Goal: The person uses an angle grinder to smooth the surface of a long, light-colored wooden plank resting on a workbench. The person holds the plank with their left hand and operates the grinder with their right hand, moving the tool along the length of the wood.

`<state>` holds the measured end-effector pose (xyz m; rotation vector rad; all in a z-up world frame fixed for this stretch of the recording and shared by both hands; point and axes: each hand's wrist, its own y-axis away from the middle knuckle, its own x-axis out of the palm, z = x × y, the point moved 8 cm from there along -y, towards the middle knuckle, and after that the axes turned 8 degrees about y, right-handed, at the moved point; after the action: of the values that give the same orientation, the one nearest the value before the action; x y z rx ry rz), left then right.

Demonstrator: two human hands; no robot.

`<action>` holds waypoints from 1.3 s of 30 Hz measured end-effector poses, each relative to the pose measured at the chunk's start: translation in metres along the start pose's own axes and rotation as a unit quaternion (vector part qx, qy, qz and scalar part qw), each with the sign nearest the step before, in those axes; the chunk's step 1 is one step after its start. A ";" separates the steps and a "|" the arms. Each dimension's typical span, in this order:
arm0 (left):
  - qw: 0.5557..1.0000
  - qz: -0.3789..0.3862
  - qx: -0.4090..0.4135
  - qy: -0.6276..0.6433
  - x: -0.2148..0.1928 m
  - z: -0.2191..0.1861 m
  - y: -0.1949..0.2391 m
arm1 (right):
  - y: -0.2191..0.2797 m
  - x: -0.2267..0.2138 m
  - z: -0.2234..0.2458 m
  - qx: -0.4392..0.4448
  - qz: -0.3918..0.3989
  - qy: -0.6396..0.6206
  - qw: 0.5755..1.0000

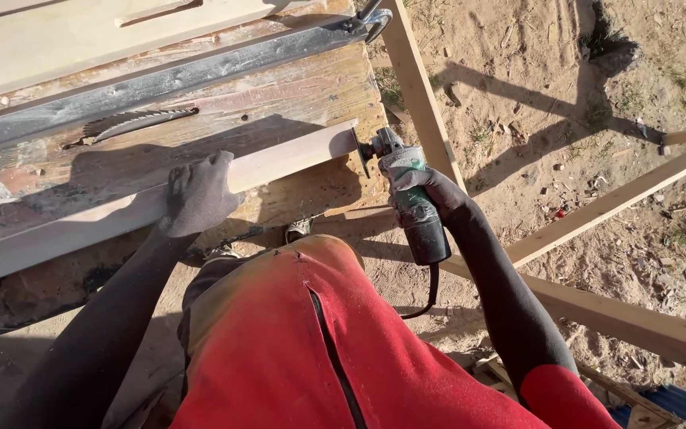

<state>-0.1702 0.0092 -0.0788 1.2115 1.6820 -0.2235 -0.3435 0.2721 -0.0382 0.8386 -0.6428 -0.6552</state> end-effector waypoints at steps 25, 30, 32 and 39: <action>0.998 -0.020 0.052 -0.043 -0.030 -0.023 0.003 | 0.004 0.012 0.005 -0.006 0.021 0.001 1.000; 0.998 -0.025 0.053 -0.007 -0.014 -0.008 -0.006 | 0.025 -0.017 0.006 -0.096 -0.134 0.081 0.983; 0.998 -0.025 0.060 -0.022 -0.022 -0.011 -0.002 | 0.051 0.008 0.031 -0.140 -0.179 0.155 0.961; 0.997 0.020 0.076 -0.023 -0.027 -0.016 0.016 | 0.066 0.032 0.046 -0.197 -0.274 0.366 0.867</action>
<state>-0.1681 0.0108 -0.0439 1.3406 1.6227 -0.3588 -0.3393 0.2615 0.0476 0.8018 0.4368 -0.8651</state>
